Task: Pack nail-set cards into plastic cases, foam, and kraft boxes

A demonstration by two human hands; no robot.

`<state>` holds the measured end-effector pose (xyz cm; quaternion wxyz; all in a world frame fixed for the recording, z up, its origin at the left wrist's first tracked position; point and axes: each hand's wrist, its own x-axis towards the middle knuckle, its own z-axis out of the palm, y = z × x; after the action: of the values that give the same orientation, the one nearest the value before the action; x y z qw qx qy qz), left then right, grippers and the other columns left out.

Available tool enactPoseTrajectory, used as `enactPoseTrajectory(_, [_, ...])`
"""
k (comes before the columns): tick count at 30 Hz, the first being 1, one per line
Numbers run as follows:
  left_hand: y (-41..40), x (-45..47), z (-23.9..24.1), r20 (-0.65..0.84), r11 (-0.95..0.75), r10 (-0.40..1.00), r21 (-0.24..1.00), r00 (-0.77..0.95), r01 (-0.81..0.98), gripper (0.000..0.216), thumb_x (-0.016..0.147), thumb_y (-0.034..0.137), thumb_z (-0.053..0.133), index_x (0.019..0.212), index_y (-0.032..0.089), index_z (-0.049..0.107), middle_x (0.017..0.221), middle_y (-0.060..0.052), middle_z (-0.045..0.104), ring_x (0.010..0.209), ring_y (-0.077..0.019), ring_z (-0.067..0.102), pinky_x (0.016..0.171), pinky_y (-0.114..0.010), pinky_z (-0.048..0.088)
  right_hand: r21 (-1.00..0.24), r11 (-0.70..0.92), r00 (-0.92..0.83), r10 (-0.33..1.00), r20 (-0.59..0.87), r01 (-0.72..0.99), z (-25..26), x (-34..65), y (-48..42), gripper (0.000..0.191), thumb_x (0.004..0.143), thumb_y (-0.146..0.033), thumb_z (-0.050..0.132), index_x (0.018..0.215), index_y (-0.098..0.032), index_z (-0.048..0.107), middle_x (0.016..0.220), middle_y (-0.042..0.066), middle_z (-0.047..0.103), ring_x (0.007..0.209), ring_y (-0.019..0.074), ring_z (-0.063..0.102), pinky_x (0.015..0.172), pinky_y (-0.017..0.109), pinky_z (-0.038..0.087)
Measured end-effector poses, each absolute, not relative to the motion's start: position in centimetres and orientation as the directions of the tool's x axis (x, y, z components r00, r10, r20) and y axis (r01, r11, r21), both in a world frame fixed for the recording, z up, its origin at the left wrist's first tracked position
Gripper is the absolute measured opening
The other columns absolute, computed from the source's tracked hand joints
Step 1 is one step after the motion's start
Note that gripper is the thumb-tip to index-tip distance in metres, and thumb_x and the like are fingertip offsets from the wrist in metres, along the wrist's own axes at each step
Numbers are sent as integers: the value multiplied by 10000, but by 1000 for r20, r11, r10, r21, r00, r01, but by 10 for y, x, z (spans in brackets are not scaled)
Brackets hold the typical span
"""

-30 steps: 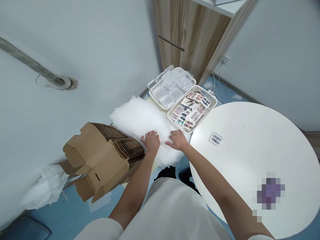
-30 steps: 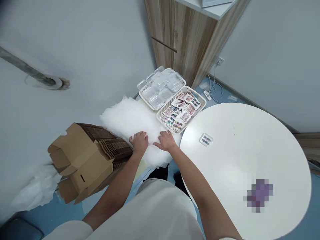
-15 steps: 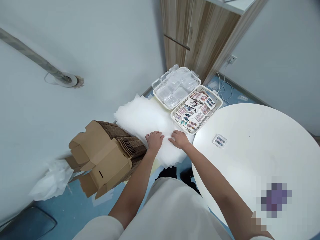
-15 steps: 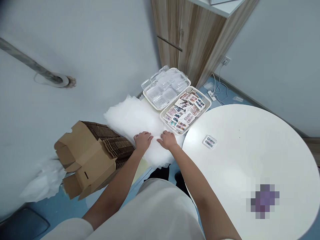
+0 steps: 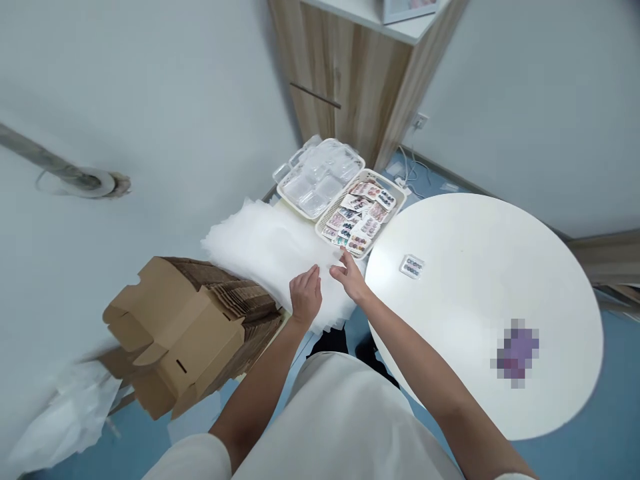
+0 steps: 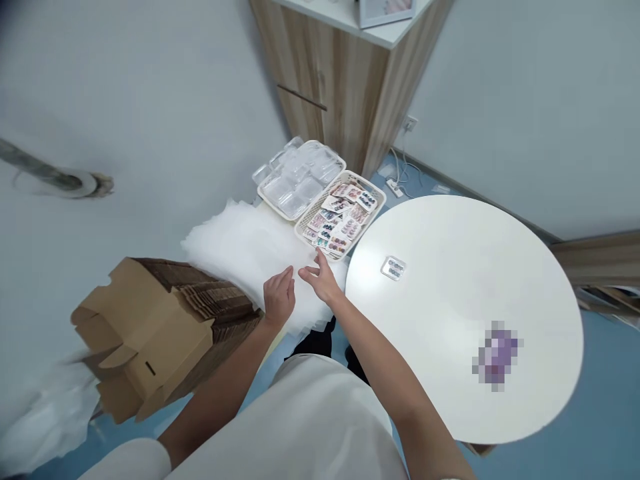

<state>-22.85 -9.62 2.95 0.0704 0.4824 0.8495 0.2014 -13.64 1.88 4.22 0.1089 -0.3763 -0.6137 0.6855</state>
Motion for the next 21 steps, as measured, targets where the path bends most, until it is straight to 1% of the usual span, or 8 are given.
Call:
enactPoseTrajectory(3, [-99, -197, 30, 114, 326, 906, 429, -408, 843, 389, 896, 257, 262, 1177, 167, 515, 1206, -104, 548, 1102, -204, 490, 903, -362, 348, -906, -300, -555, 718, -420, 297, 57, -111, 20, 814, 697, -426, 603, 1362, -292, 154, 1322, 101, 384, 1040, 202, 528, 862, 374, 446])
enactPoseTrajectory(5, [-100, -174, 32, 138, 219, 942, 435, -305, 873, 372, 891, 247, 277, 1150, 184, 536, 1201, -96, 553, 1105, -202, 490, 906, -368, 348, -903, -354, -479, 765, -430, 245, 66, -86, 21, 785, 682, -360, 616, 1340, -277, 197, 1279, 102, 428, 972, 187, 557, 829, 362, 468])
enactPoseTrajectory(8, [-99, -137, 38, 160, 53, 978, 442, -137, 895, 354, 883, 217, 295, 1126, 229, 552, 1171, -77, 575, 1089, -191, 504, 903, -371, 352, -913, -389, -411, 816, -405, 127, 80, -32, 19, 636, 672, -285, 601, 1249, -268, 333, 1222, 88, 479, 863, 165, 587, 776, 354, 485])
enactPoseTrajectory(11, [-94, -96, 41, 159, -107, 986, 434, 41, 895, 369, 876, 166, 294, 1118, 260, 556, 1117, -64, 606, 1016, -173, 548, 892, -360, 354, -939, -336, -346, 874, -341, 75, 90, 35, 6, 433, 676, -274, 564, 1093, -256, 449, 1169, 53, 506, 783, 142, 586, 723, 330, 486])
enactPoseTrajectory(14, [-86, -51, 40, 123, -269, 963, 399, 239, 877, 398, 870, 118, 281, 1125, 261, 550, 1086, -63, 616, 941, -163, 576, 887, -356, 342, -943, -310, -236, 914, -330, 117, 86, 106, -15, 337, 704, -290, 500, 1031, -242, 433, 1052, 33, 544, 709, 126, 574, 647, 289, 482])
enactPoseTrajectory(17, [-76, -5, 32, 85, -399, 914, 361, 396, 843, 403, 855, 95, 304, 1136, 271, 533, 1098, -62, 603, 925, -176, 571, 856, -357, 350, -919, -340, 22, 939, -343, 202, 64, 170, -39, 307, 697, -263, 463, 992, -228, 387, 1042, 46, 526, 707, 129, 576, 616, 267, 475])
enactPoseTrajectory(19, [-71, 22, 25, 25, -436, 888, 356, 458, 826, 423, 829, 64, 320, 1130, 277, 527, 1093, -56, 598, 928, -181, 561, 822, -344, 370, -874, -409, 169, 911, -376, 263, 43, 206, -51, 272, 701, -265, 434, 962, -216, 376, 959, 49, 543, 675, 136, 573, 584, 264, 467])
enactPoseTrajectory(21, [-68, 44, 16, -83, -433, 867, 360, 491, 826, 448, 795, 31, 320, 1113, 269, 529, 1077, -55, 595, 939, -181, 547, 788, -326, 389, -832, -477, 224, 876, -426, 282, 23, 234, -61, 220, 699, -272, 428, 908, -216, 389, 817, 18, 554, 616, 141, 564, 541, 261, 452])
